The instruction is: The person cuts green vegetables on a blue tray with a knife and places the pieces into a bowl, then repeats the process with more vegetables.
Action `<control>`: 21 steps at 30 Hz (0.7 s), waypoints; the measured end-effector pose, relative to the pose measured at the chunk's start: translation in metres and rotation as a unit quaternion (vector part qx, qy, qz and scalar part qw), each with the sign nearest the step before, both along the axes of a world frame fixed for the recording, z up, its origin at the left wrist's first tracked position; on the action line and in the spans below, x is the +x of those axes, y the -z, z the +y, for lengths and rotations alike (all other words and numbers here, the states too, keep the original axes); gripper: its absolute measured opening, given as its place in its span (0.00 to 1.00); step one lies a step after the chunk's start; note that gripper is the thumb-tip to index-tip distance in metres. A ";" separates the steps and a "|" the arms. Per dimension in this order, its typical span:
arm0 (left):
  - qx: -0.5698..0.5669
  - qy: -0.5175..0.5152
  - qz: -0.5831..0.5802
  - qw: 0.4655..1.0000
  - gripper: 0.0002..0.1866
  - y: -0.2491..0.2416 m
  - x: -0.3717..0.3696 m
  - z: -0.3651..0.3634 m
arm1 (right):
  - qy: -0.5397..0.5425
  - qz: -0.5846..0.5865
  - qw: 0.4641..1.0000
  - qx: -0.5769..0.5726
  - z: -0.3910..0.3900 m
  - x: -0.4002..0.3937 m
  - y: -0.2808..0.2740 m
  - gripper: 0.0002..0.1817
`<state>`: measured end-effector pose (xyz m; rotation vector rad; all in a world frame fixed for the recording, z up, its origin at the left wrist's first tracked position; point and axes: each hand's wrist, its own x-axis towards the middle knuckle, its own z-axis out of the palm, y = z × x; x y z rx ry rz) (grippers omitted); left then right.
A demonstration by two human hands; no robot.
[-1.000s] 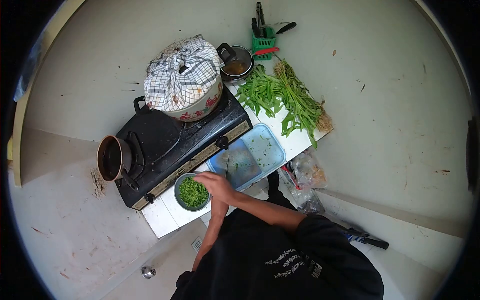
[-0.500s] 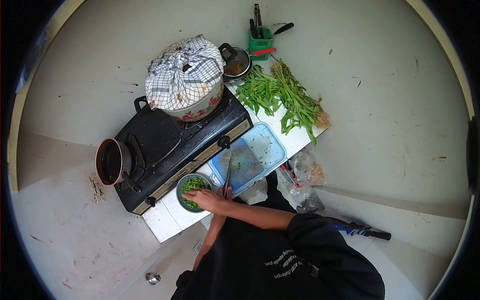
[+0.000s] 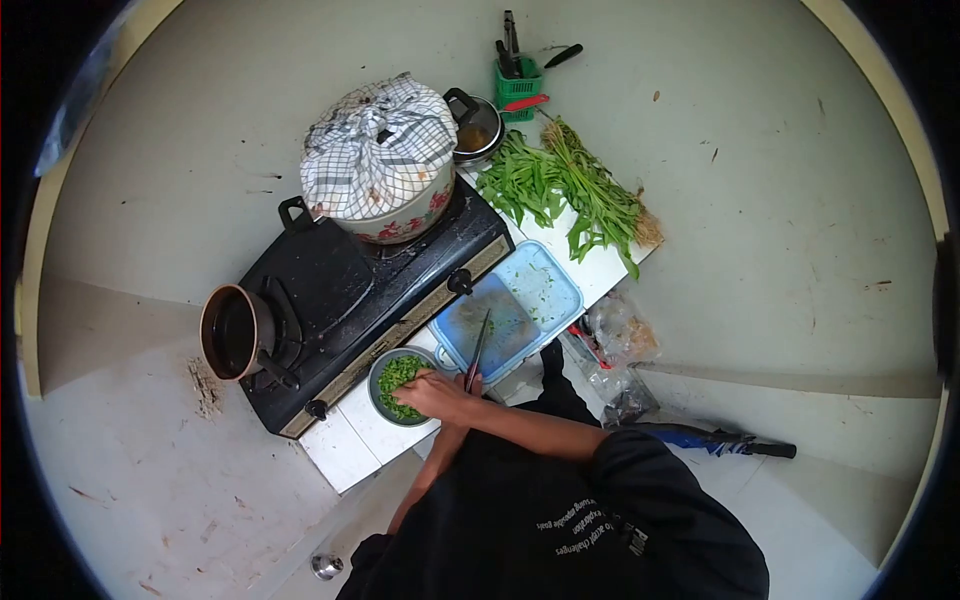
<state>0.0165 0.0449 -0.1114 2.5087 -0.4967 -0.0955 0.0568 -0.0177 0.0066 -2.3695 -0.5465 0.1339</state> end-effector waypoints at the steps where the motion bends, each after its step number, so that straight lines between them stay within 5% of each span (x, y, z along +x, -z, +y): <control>1: -0.008 0.007 0.007 1.000 0.17 -0.002 0.001 0.002 | -0.047 0.031 0.998 -0.025 -0.006 0.001 -0.005 0.19; 4: -0.018 0.020 0.026 0.999 0.17 -0.009 0.003 0.009 | 0.006 -0.031 0.999 0.040 -0.011 -0.004 -0.003 0.22; 8: -0.031 0.032 0.038 0.998 0.17 -0.018 0.001 0.010 | -0.066 0.057 0.990 -0.108 -0.008 0.003 -0.006 0.21; 11: -0.040 0.038 0.038 0.998 0.17 -0.020 -0.001 0.011 | -0.033 -0.099 0.992 -0.065 -0.010 -0.002 0.006 0.16; 14: -0.051 0.045 0.033 0.997 0.17 -0.019 -0.001 0.012 | -0.045 -0.070 0.996 -0.040 -0.013 -0.003 0.009 0.10; 17: -0.063 0.051 0.022 0.996 0.17 -0.018 0.000 0.011 | -0.062 0.013 0.987 -0.147 -0.014 -0.006 -0.003 0.06; 21: -0.088 0.069 -0.003 0.994 0.17 -0.017 0.002 0.008 | -0.103 -0.013 0.989 -0.106 -0.025 -0.005 0.008 0.05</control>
